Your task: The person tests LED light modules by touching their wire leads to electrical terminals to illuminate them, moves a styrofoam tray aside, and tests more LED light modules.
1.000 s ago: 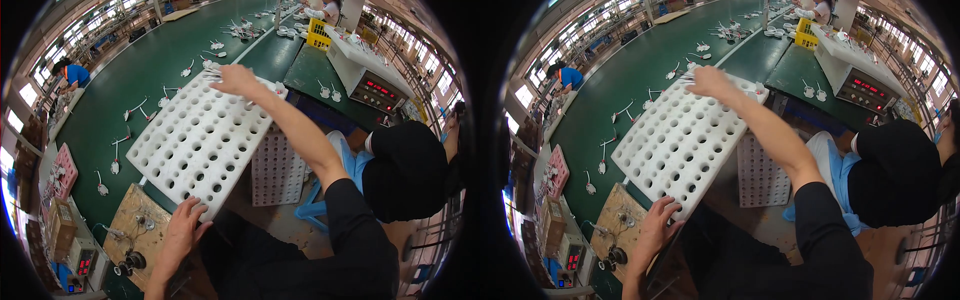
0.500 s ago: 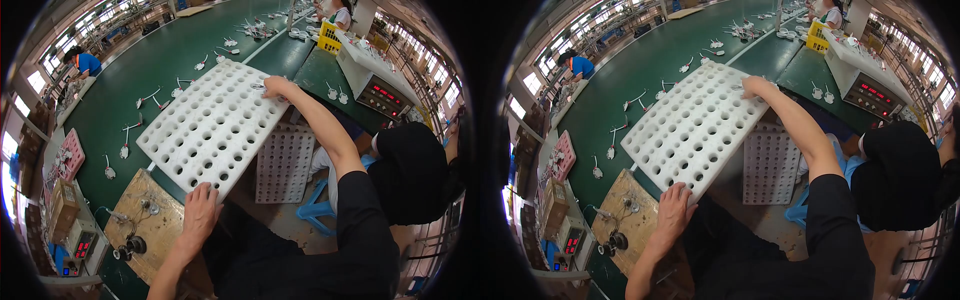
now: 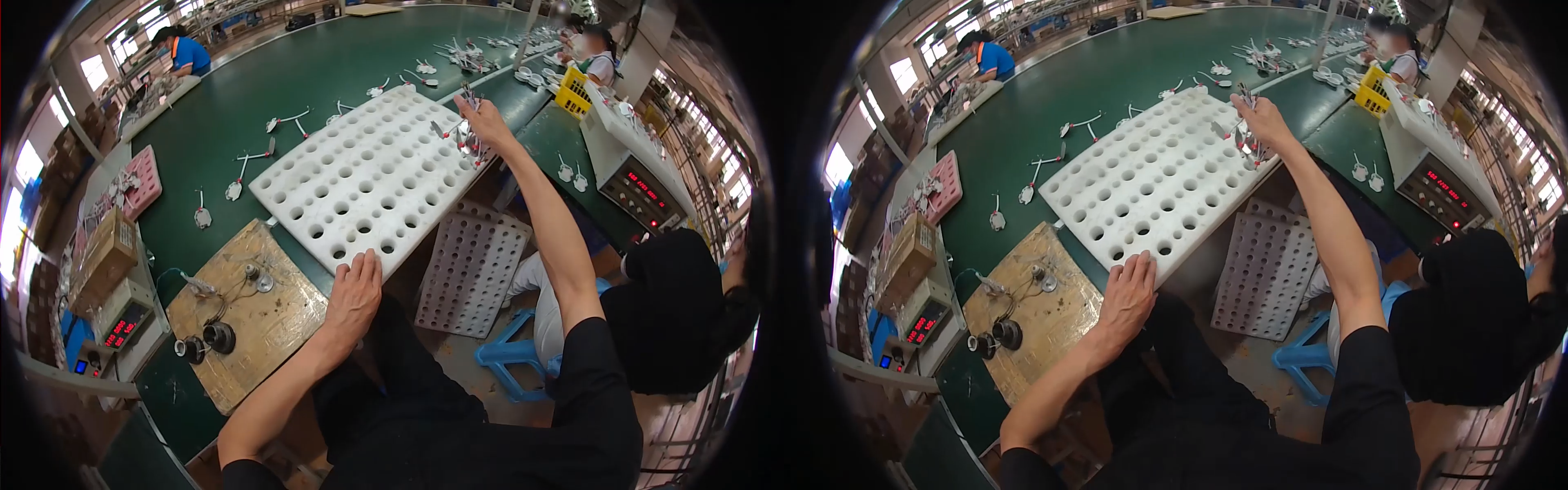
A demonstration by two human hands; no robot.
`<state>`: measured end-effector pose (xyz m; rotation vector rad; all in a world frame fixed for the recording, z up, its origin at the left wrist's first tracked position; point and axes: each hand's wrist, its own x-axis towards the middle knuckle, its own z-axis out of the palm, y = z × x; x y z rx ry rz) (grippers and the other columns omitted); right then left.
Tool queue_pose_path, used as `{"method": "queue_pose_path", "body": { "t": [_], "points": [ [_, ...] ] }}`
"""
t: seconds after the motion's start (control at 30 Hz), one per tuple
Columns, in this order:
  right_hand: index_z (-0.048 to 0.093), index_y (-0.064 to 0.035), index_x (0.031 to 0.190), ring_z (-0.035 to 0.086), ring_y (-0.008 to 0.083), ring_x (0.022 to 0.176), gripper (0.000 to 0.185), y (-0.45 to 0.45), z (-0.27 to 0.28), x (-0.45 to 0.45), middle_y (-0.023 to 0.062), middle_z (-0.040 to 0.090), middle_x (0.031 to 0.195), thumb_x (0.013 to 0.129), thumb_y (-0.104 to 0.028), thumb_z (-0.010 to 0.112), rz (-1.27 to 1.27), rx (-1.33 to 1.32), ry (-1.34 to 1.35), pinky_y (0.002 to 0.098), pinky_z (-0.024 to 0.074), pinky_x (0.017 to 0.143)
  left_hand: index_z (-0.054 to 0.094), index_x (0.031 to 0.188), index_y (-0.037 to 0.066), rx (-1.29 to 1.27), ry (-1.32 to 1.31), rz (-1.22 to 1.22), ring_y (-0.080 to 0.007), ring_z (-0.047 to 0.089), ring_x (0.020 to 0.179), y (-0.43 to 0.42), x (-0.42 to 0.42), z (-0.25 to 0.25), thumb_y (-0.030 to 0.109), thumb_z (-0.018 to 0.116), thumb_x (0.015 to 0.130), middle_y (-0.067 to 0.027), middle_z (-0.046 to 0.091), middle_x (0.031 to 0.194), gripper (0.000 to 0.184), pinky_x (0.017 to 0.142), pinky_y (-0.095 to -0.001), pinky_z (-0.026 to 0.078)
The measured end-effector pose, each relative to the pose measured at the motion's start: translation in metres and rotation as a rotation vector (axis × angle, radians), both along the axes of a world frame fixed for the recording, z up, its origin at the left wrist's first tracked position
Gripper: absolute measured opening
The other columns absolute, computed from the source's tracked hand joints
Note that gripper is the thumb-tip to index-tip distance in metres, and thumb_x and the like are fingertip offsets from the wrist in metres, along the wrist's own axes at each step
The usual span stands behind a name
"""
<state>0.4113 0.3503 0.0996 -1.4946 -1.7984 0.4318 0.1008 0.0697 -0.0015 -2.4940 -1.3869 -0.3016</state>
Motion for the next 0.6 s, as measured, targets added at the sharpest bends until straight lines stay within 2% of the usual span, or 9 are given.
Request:
{"method": "queue_pose_path", "body": {
  "t": [0.1,0.2,0.23,0.33,0.37,0.43,0.47,0.5,0.6],
  "points": [
    [0.065,0.0022,0.079,0.057,0.0197,0.067,0.061,0.005,-0.033,-0.023,0.0121,0.064,0.071,0.087,-0.059,0.063,0.030,0.004,0.126,0.0342,0.0476,0.068,0.057,0.117,-0.004,-0.077,-0.053,0.032,-0.0305,0.045,0.124,0.006,0.003,0.006,0.020,0.077,0.073,-0.0188,0.046,0.135,0.054,0.097,-0.0415,0.039],
    [0.065,-0.0001,0.078,0.057,0.0172,0.066,0.056,0.005,-0.070,-0.038,0.0076,0.061,0.067,0.087,-0.055,0.065,0.116,-0.029,0.133,0.0340,0.0471,0.066,0.060,0.110,-0.005,-0.131,-0.112,0.011,-0.0311,0.044,0.126,0.016,0.002,0.012,0.020,0.077,0.073,-0.0194,0.046,0.136,0.048,0.098,-0.0440,0.037],
    [0.066,-0.0029,0.077,0.056,0.0149,0.067,0.048,0.003,-0.063,-0.040,0.0042,0.058,0.065,0.088,-0.050,0.067,0.070,-0.139,0.146,0.0338,0.0457,0.065,0.061,0.109,-0.006,-0.133,-0.096,-0.008,-0.0313,0.043,0.127,0.018,0.002,0.013,0.021,0.077,0.073,-0.0195,0.046,0.136,0.047,0.099,-0.0447,0.037],
    [0.066,-0.0058,0.076,0.056,0.0151,0.067,0.042,0.030,-0.077,-0.022,0.0025,0.057,0.066,0.090,-0.045,0.065,0.179,-0.178,0.262,0.0343,0.0447,0.065,0.061,0.107,-0.007,-0.097,-0.053,-0.059,-0.0313,0.045,0.124,0.024,0.002,0.023,0.019,0.076,0.073,-0.0187,0.047,0.134,0.046,0.096,-0.0450,0.039],
    [0.065,-0.0060,0.079,0.057,0.0146,0.070,0.036,0.027,-0.075,-0.016,0.0019,0.059,0.070,0.096,-0.037,0.059,0.174,0.091,0.258,0.0341,0.0442,0.065,0.061,0.106,-0.007,-0.074,-0.030,-0.067,-0.0306,0.046,0.123,0.025,0.002,0.031,0.019,0.075,0.073,-0.0183,0.048,0.132,0.044,0.095,-0.0444,0.039],
    [0.065,-0.0097,0.092,0.053,0.0095,0.082,0.022,0.060,-0.064,0.028,-0.0008,0.061,0.090,0.098,-0.026,0.053,0.114,0.060,0.445,0.0282,0.0422,0.071,0.063,0.103,-0.005,-0.052,0.012,-0.048,-0.0281,0.049,0.118,0.029,-0.006,0.056,0.017,0.072,0.074,-0.0167,0.051,0.128,0.038,0.090,-0.0431,0.041],
    [0.065,-0.0086,0.094,0.054,0.0105,0.083,0.023,0.072,-0.052,0.046,0.0001,0.061,0.091,0.099,-0.028,0.053,0.095,0.089,0.521,0.0284,0.0440,0.071,0.065,0.101,-0.003,-0.053,0.028,-0.043,-0.0262,0.051,0.114,0.035,-0.010,0.072,0.016,0.070,0.074,-0.0156,0.053,0.125,0.034,0.087,-0.0423,0.042],
    [0.064,-0.0075,0.097,0.055,0.0115,0.084,0.025,0.078,-0.033,0.067,0.0010,0.061,0.093,0.099,-0.030,0.053,0.079,0.128,0.618,0.0286,0.0458,0.071,0.067,0.095,0.001,0.016,0.030,-0.050,-0.0229,0.052,0.107,0.045,-0.017,0.085,0.015,0.067,0.074,-0.0109,0.055,0.118,0.026,0.077,-0.0372,0.043],
    [0.062,-0.0043,0.105,0.059,0.0145,0.087,0.033,0.088,0.032,0.113,0.0036,0.061,0.097,0.099,-0.036,0.054,0.009,0.364,0.892,0.0292,0.0512,0.071,0.067,0.093,0.003,0.072,-0.047,-0.032,-0.0218,0.051,0.102,0.077,-0.033,0.123,0.015,0.066,0.075,-0.0070,0.054,0.113,0.021,0.069,-0.0324,0.042]
  ]
}}
